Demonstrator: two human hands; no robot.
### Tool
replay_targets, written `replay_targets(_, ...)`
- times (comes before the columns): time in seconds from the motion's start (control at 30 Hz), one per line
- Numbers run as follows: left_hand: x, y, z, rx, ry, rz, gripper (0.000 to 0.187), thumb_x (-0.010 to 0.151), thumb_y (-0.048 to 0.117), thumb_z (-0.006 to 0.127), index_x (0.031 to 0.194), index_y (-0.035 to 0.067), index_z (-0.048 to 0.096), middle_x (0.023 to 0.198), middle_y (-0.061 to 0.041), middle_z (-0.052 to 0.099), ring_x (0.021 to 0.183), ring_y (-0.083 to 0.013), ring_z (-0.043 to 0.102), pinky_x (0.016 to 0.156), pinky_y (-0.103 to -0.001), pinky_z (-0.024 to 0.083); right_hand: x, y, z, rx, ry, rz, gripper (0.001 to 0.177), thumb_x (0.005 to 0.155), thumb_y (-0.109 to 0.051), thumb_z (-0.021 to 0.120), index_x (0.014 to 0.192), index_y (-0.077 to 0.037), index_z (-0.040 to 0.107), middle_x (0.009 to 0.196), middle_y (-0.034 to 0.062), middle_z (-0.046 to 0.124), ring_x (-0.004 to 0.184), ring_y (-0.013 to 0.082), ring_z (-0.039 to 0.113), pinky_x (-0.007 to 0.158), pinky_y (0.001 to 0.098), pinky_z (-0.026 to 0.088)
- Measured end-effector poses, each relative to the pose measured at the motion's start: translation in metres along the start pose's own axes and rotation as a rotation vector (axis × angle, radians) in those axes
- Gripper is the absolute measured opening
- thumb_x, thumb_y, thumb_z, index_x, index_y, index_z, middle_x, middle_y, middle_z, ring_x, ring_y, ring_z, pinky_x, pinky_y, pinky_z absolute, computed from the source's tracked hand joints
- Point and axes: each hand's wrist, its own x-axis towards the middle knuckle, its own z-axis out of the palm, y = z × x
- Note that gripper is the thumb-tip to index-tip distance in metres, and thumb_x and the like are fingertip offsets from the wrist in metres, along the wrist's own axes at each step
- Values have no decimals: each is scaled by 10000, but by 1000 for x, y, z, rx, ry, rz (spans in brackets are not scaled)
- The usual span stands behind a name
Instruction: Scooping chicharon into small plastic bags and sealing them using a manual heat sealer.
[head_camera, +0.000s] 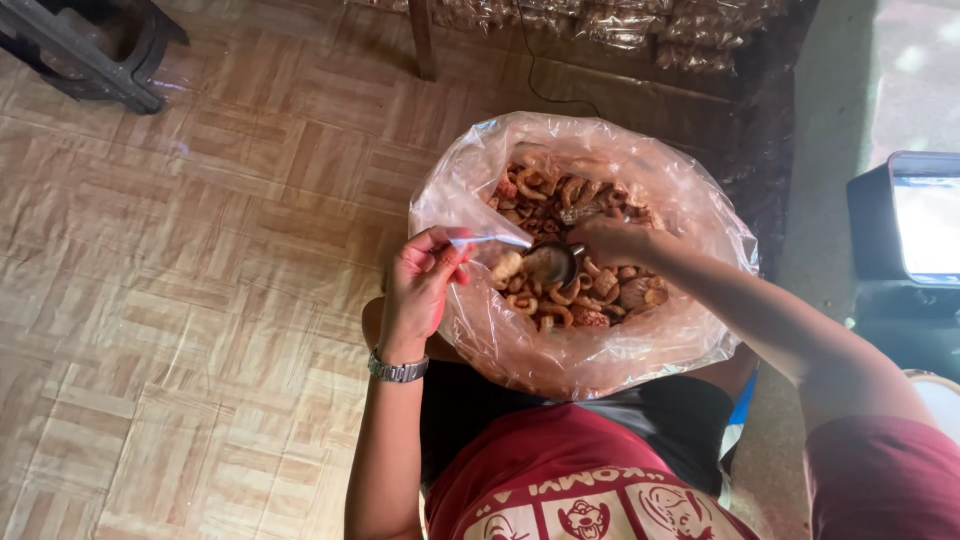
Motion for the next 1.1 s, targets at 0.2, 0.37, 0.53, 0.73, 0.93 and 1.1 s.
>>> replay_targets(0.2,2,-14,-12,55,-19,50,102,879,90,703,950,43,646,813,-98,677,620,-36,524,474,-151,472,-7,-25,-18,235,-142,23,380,818,-242,589,1166,-392,627,1188,-85,642,1203,195,568,1013,539,345)
replay_targets(0.37,-4,2,-3,-7,14,66,137,871,56,701,913,61,571,738,-123,654,520,-61,531,403,-160,435,-18,-70,-60,144,-236,-104,361,892,-216,535,1234,-303,609,1239,-6,626,1245,244,547,1033,625,330)
replay_targets(0.53,-10,15,-9,28,65,101,94,903,63,661,942,63,576,728,-107,637,499,-51,512,393,-153,428,-23,-36,-52,403,-371,-212,355,780,-272,649,1124,-193,690,958,127,722,933,352,680,780,441,506)
replay_targets(0.73,-5,14,-15,-27,59,148,103,883,33,675,936,27,587,761,-112,599,512,-116,565,390,-194,456,-66,-31,-102,554,-298,-64,442,710,-248,666,1142,-165,707,1006,147,731,962,367,684,837,437,518)
replay_targets(0.93,-7,15,-2,1,17,190,99,890,18,659,958,7,588,794,-76,522,554,-114,577,410,-206,482,-77,-16,-94,602,-131,-188,450,706,-217,689,1139,-95,679,991,246,680,966,418,657,838,475,504)
replay_targets(1.1,-5,32,-4,159,41,331,49,910,3,642,929,-3,597,786,-86,561,518,-109,546,415,-196,464,-88,-33,-112,642,-41,-122,420,712,-275,697,1105,-130,691,923,155,702,917,343,688,810,440,516)
